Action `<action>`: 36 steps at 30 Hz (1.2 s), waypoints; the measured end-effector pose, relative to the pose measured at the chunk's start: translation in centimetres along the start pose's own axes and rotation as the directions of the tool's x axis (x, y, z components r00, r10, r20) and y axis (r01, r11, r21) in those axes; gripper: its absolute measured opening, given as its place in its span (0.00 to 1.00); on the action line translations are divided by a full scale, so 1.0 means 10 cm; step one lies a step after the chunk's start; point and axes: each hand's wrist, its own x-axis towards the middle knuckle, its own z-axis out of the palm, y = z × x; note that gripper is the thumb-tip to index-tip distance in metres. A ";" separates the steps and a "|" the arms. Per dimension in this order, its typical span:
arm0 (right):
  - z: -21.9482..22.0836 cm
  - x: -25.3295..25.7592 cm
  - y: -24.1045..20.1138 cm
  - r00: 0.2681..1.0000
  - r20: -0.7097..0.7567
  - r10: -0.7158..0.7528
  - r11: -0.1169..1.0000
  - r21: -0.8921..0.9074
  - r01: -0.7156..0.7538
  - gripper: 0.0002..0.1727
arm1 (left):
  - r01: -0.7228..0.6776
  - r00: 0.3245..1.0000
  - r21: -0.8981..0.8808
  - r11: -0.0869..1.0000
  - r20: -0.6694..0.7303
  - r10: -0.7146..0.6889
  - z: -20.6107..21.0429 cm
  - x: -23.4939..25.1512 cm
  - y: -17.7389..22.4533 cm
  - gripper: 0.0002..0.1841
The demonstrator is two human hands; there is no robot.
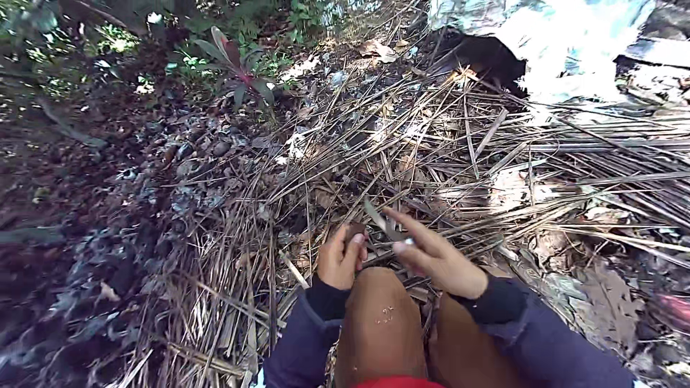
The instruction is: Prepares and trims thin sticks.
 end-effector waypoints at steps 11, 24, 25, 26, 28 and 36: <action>-0.74 0.05 -0.17 0.949 -0.283 -0.140 0.927 0.299 0.226 0.23 | 0.108 0.953 -0.195 0.975 0.301 -0.046 -0.13 -0.37 0.00 0.10; -0.45 0.04 -0.15 0.989 -0.115 -0.093 0.926 0.356 0.129 0.33 | 0.430 0.801 -0.549 0.717 0.599 -0.021 -0.40 -0.35 -0.15 0.12; -0.24 -0.02 -0.13 0.999 0.025 -0.046 0.943 0.331 0.036 0.35 | 0.418 0.814 -0.554 0.720 0.581 -0.026 -0.38 -0.34 -0.13 0.12; -0.03 -0.07 -0.10 0.988 0.154 -0.012 0.948 0.316 -0.037 0.36 | 0.403 0.826 -0.557 0.726 0.564 -0.025 -0.37 -0.31 -0.10 0.12; 0.18 -0.12 -0.08 0.967 0.256 0.013 0.944 0.316 -0.097 0.33 | 0.366 0.846 -0.551 0.750 0.533 -0.022 -0.34 -0.29 -0.07 0.11; -0.45 0.01 -0.17 0.983 -0.184 -0.005 0.890 0.447 0.089 0.25 | 0.226 0.910 -0.267 0.937 0.402 -0.105 -0.45 -0.57 -0.10 0.09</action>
